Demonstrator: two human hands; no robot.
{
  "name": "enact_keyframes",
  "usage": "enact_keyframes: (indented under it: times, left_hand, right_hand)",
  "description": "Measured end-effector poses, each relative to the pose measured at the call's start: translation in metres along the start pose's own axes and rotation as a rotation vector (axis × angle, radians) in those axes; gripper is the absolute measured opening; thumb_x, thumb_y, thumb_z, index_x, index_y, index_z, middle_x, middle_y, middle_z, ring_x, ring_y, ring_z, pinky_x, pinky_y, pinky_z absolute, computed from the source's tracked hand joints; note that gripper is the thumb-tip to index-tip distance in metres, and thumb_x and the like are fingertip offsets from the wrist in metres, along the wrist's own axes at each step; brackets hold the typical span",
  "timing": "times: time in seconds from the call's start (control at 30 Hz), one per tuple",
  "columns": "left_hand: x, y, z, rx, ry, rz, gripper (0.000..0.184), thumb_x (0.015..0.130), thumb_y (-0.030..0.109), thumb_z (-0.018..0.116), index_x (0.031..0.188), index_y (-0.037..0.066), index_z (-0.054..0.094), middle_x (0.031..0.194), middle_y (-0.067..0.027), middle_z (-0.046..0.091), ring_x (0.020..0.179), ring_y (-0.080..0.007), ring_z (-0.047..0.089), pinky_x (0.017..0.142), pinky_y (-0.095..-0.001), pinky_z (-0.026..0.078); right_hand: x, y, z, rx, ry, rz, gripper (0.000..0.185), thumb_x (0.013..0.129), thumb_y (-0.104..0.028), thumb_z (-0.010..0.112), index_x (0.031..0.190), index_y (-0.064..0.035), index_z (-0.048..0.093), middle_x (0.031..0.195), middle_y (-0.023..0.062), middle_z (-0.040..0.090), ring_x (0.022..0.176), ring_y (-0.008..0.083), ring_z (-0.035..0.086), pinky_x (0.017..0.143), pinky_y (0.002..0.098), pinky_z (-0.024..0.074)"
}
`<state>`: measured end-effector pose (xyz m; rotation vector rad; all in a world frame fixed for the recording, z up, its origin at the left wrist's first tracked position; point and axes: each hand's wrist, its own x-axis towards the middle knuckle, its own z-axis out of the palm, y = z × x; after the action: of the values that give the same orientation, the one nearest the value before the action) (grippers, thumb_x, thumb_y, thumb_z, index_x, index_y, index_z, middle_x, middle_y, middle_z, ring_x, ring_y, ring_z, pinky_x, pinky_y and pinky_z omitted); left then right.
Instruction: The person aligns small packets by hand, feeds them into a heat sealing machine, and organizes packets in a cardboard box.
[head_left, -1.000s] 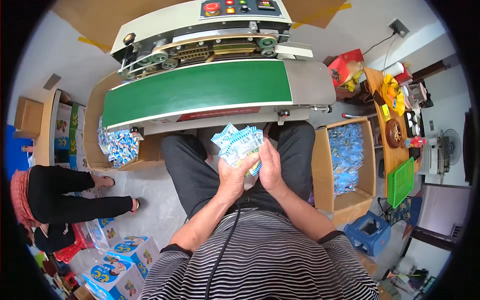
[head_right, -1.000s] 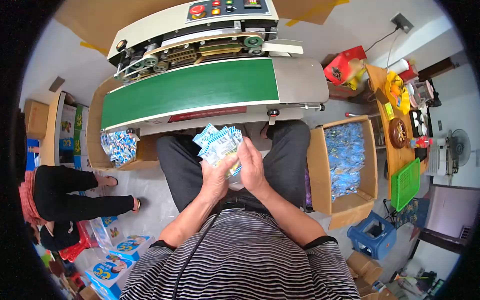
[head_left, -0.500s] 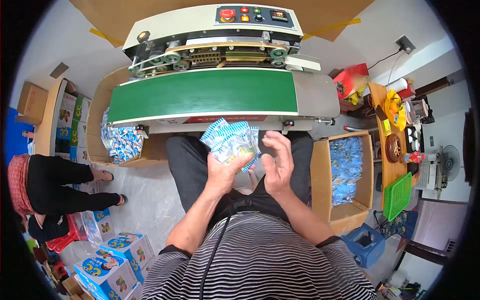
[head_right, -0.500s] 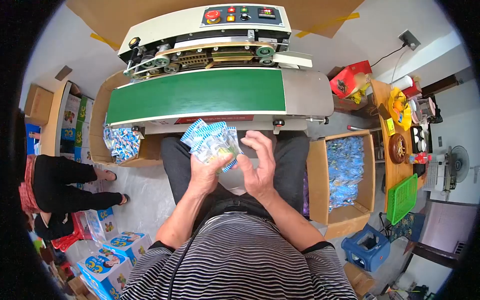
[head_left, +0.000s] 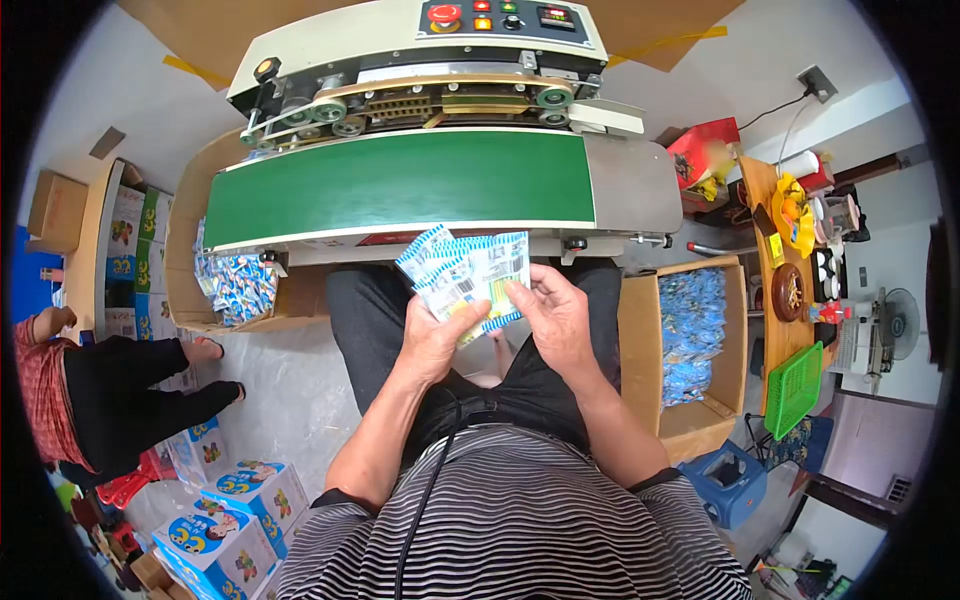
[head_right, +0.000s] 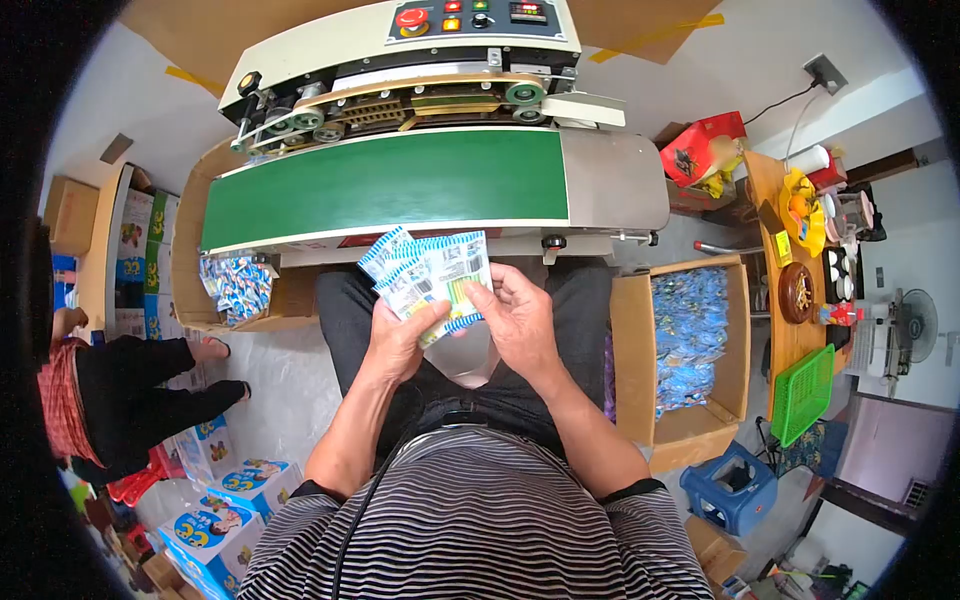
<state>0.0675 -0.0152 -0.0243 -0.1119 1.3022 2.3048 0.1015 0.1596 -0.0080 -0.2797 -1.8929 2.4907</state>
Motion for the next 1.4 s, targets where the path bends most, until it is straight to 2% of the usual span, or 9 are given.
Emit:
enact_keyframes:
  times: [0.07, 0.17, 0.47, 0.53, 0.67, 0.9, 1.2, 1.33, 1.4]
  left_hand:
    - [-0.001, 0.002, -0.002, 0.001, 0.067, 0.012, 0.038, 0.087, 0.000, 0.076, 0.123, -0.004, 0.063, 0.111, -0.0129, 0.073, 0.093, -0.0225, 0.074, 0.073, -0.0334, 0.064]
    - [-0.002, 0.011, 0.001, -0.018, 0.129, 0.013, 0.034, 0.086, -0.005, 0.076, 0.119, -0.004, 0.066, 0.110, -0.0123, 0.074, 0.095, -0.0190, 0.073, 0.082, -0.0322, 0.061]
    - [0.007, 0.027, 0.001, -0.258, 0.006, 0.012, 0.038, 0.091, 0.000, 0.073, 0.127, -0.003, 0.061, 0.115, -0.0131, 0.072, 0.099, -0.0211, 0.073, 0.083, -0.0341, 0.062]
    - [0.008, 0.029, -0.005, -0.261, -0.003, -0.012, 0.039, 0.092, 0.002, 0.072, 0.129, -0.003, 0.060, 0.115, -0.0127, 0.072, 0.099, -0.0210, 0.073, 0.085, -0.0346, 0.061]
    - [0.011, 0.035, -0.009, -0.209, 0.014, -0.065, 0.040, 0.092, 0.002, 0.072, 0.129, -0.003, 0.060, 0.115, -0.0118, 0.072, 0.098, -0.0202, 0.073, 0.086, -0.0350, 0.061]
    - [0.019, 0.028, -0.012, -0.136, 0.123, -0.008, 0.039, 0.089, -0.002, 0.075, 0.126, -0.002, 0.062, 0.112, -0.0105, 0.073, 0.097, -0.0190, 0.073, 0.086, -0.0343, 0.061]
    - [0.022, 0.044, -0.018, -0.184, 0.165, 0.007, 0.041, 0.089, -0.003, 0.072, 0.128, -0.004, 0.058, 0.112, -0.0138, 0.072, 0.093, -0.0236, 0.074, 0.081, -0.0380, 0.064]
    - [0.018, 0.058, -0.014, -0.181, 0.146, 0.002, 0.043, 0.089, -0.003, 0.070, 0.129, -0.006, 0.056, 0.114, -0.0158, 0.071, 0.091, -0.0262, 0.074, 0.078, -0.0410, 0.066]
    - [0.014, 0.061, -0.017, -0.177, 0.151, 0.012, 0.043, 0.089, -0.003, 0.070, 0.130, -0.006, 0.055, 0.114, -0.0164, 0.071, 0.091, -0.0269, 0.074, 0.078, -0.0420, 0.066]
  right_hand:
    - [0.002, 0.004, 0.001, 0.026, 0.002, -0.009, 0.028, 0.097, -0.004, 0.069, 0.122, 0.0069, 0.063, 0.112, 0.0115, 0.072, 0.100, 0.0144, 0.068, 0.086, 0.0290, 0.0559]
    - [0.003, 0.004, -0.005, 0.029, -0.051, 0.124, 0.029, 0.096, -0.002, 0.070, 0.123, 0.0057, 0.063, 0.115, 0.0128, 0.072, 0.101, 0.0151, 0.069, 0.085, 0.0297, 0.0570]
    - [0.036, -0.021, -0.021, 0.201, -0.062, 0.133, 0.030, 0.099, -0.007, 0.065, 0.126, 0.0027, 0.061, 0.118, 0.0119, 0.071, 0.101, 0.0190, 0.071, 0.084, 0.0335, 0.0620]
    - [0.056, -0.039, -0.040, 0.113, 0.092, 0.029, 0.028, 0.100, -0.009, 0.062, 0.127, 0.0017, 0.061, 0.117, 0.0111, 0.071, 0.102, 0.0202, 0.072, 0.082, 0.0345, 0.0639]
    - [0.107, -0.072, -0.086, 0.022, 0.221, 0.045, 0.028, 0.099, -0.009, 0.064, 0.125, 0.0008, 0.063, 0.117, 0.0104, 0.071, 0.102, 0.0197, 0.072, 0.080, 0.0340, 0.0646]
    - [0.170, -0.081, -0.114, -0.110, 0.124, 0.229, 0.031, 0.099, -0.015, 0.067, 0.126, -0.0006, 0.064, 0.119, 0.0087, 0.071, 0.102, 0.0176, 0.072, 0.080, 0.0324, 0.0647]
    - [0.199, -0.060, -0.055, -0.037, -0.046, 0.297, 0.033, 0.099, -0.018, 0.068, 0.127, -0.0006, 0.064, 0.115, 0.0081, 0.071, 0.102, 0.0186, 0.071, 0.088, 0.0364, 0.0616]
    - [0.159, -0.060, -0.014, -0.141, 0.012, 0.220, 0.032, 0.101, -0.018, 0.066, 0.127, -0.0002, 0.064, 0.109, 0.0078, 0.071, 0.099, 0.0183, 0.070, 0.087, 0.0358, 0.0600]
    - [0.121, -0.051, -0.013, -0.524, 0.108, -0.210, 0.028, 0.102, -0.020, 0.064, 0.121, 0.0007, 0.065, 0.106, 0.0074, 0.070, 0.093, 0.0143, 0.068, 0.080, 0.0297, 0.0580]
